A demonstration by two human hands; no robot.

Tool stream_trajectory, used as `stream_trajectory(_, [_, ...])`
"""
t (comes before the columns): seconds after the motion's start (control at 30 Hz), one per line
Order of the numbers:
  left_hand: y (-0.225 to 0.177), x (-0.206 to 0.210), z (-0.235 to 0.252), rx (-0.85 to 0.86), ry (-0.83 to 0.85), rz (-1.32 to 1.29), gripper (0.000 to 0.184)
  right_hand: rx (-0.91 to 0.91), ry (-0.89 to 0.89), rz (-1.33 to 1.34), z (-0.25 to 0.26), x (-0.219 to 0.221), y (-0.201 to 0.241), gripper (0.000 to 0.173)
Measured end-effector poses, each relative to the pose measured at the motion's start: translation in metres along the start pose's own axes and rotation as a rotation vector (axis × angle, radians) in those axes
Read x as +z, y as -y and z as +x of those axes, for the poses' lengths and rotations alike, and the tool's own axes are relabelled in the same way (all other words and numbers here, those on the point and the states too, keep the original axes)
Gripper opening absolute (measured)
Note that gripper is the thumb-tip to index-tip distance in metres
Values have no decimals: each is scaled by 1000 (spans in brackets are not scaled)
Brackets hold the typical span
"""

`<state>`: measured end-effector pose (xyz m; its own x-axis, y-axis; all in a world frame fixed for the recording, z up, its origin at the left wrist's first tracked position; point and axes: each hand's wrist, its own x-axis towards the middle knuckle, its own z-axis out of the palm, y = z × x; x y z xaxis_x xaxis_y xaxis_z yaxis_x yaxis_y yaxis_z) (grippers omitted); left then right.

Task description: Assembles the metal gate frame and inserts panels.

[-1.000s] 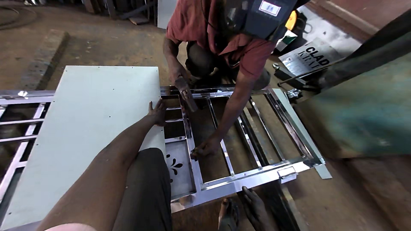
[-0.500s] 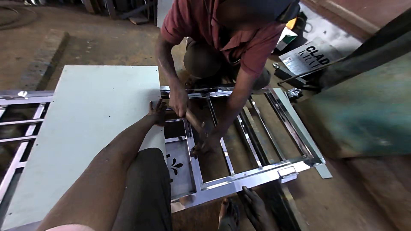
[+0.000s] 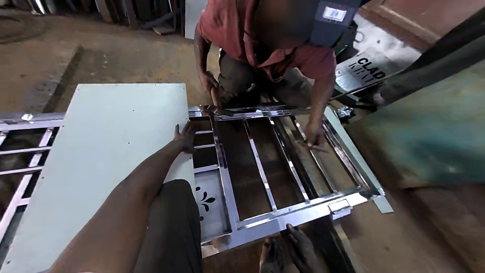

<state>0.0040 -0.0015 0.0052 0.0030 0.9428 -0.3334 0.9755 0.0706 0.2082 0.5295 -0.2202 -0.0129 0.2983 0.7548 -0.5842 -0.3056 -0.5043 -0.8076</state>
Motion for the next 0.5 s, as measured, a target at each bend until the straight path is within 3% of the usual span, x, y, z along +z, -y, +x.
stream_trajectory(0.33, [-1,-3,5,-10,14,35,111,7,28,-10,12,-9,-7,15])
stream_trajectory(0.5, [-5,-11,2,-2,52,45,116,10,66,39,12,-10,-9,30])
